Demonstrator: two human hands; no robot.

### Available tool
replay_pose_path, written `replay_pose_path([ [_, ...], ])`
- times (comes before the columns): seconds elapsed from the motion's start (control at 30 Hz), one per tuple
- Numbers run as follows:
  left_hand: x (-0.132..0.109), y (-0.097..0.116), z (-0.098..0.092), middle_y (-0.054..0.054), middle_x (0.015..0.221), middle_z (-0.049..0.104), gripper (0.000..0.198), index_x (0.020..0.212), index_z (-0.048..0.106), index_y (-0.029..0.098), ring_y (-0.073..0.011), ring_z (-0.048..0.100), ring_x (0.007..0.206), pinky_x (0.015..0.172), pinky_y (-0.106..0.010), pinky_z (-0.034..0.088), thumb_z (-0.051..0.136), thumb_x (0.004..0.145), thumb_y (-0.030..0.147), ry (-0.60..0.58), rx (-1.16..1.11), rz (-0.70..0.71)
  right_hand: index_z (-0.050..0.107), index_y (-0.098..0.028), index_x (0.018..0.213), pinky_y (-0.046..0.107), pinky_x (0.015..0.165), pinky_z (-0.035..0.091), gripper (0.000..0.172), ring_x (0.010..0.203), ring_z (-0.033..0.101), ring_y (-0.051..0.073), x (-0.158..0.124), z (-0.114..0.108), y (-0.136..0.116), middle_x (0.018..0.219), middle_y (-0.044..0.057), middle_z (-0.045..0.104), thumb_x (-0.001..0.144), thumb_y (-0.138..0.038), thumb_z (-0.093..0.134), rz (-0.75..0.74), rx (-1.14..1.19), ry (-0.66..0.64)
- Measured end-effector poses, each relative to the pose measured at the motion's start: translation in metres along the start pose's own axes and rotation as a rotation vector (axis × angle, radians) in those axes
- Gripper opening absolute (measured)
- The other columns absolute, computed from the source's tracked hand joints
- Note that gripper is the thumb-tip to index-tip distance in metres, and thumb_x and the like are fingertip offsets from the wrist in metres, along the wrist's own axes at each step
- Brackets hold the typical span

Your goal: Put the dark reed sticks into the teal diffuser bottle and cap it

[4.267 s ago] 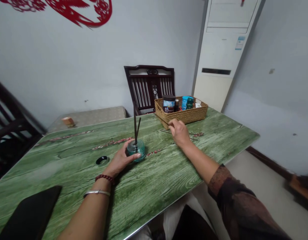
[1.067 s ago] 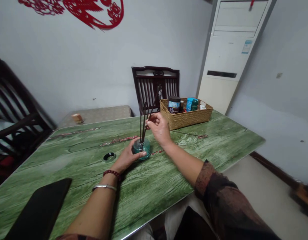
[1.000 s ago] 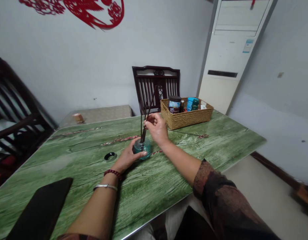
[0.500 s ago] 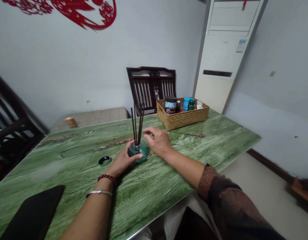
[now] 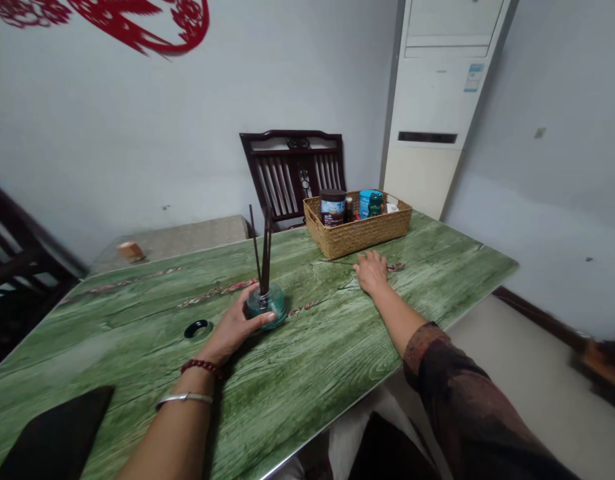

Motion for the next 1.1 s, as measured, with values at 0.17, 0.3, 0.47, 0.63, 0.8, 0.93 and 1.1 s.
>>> replay_pose_path([
  [0.17,0.0,-0.006,0.001,-0.014,0.132,0.063,0.084,0.135,0.048,0.019,-0.0328,0.061,0.12,0.108,-0.051,0.044,0.079,0.065,0.053,-0.01,-0.007,-0.018,0.071,-0.018,0.113,0.041,0.1,0.032,0.026,0.121,0.048,0.028,-0.001,-0.001,-0.003,0.123,0.015,0.063,0.095,-0.029,0.055,-0.074,-0.034,-0.057],
  [0.3,0.0,-0.007,0.001,-0.014,0.134,0.061,0.083,0.135,0.048,0.02,-0.0327,0.059,0.122,0.109,-0.051,0.043,0.079,0.066,0.053,-0.007,-0.012,-0.008,0.073,-0.018,0.108,0.039,0.094,0.035,0.023,0.116,0.051,0.028,-0.004,-0.005,-0.004,0.118,0.014,0.065,0.094,-0.028,0.058,-0.117,-0.039,-0.068],
  [0.47,0.0,-0.004,0.0,-0.014,0.131,0.064,0.08,0.133,0.05,0.02,-0.0323,0.061,0.12,0.107,-0.051,0.045,0.079,0.066,0.051,0.0,0.001,0.006,0.073,-0.015,0.101,0.037,0.09,0.036,0.026,0.109,0.053,0.028,-0.009,-0.012,-0.014,0.109,0.016,0.067,0.097,-0.024,0.049,-0.165,-0.063,-0.064],
  [0.63,0.0,-0.001,0.0,-0.012,0.127,0.066,0.077,0.131,0.051,0.02,-0.0316,0.063,0.116,0.106,-0.051,0.046,0.079,0.065,0.049,-0.001,0.0,0.018,0.067,-0.019,0.102,0.033,0.086,0.039,0.021,0.096,0.059,0.024,-0.012,-0.049,-0.024,0.097,0.011,0.07,0.095,-0.023,0.048,-0.137,0.25,0.191],
  [0.8,0.0,0.001,0.0,-0.012,0.128,0.065,0.075,0.13,0.052,0.02,-0.0313,0.062,0.118,0.106,-0.049,0.046,0.079,0.065,0.049,-0.004,-0.002,0.052,0.06,-0.021,0.102,0.03,0.076,0.048,0.016,0.077,0.066,0.019,-0.017,-0.105,-0.049,0.083,0.003,0.072,0.09,-0.03,0.054,-0.16,0.983,0.405],
  [0.93,-0.001,0.001,0.0,-0.012,0.126,0.066,0.076,0.13,0.052,0.019,-0.0304,0.063,0.114,0.103,-0.048,0.048,0.078,0.066,0.049,-0.003,0.008,0.041,0.057,-0.023,0.102,0.025,0.06,0.051,0.022,0.062,0.062,0.013,-0.02,-0.128,-0.089,0.082,0.0,0.074,0.085,-0.036,0.062,-0.204,1.476,0.234],
  [1.1,0.0,0.0,0.0,-0.011,0.125,0.066,0.076,0.13,0.052,0.02,-0.0312,0.063,0.114,0.104,-0.05,0.046,0.079,0.064,0.048,0.007,0.004,0.043,0.056,-0.024,0.094,0.022,0.058,0.053,0.023,0.061,0.062,0.01,-0.019,-0.13,-0.138,0.08,-0.002,0.072,0.081,-0.039,0.068,-0.285,1.633,0.146],
])
Point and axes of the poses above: each hand's wrist, its own x-axis towards the middle knuckle, its own z-axis out of the palm, y = z × x, the point moved 3 cm from there along x, towards the middle knuckle
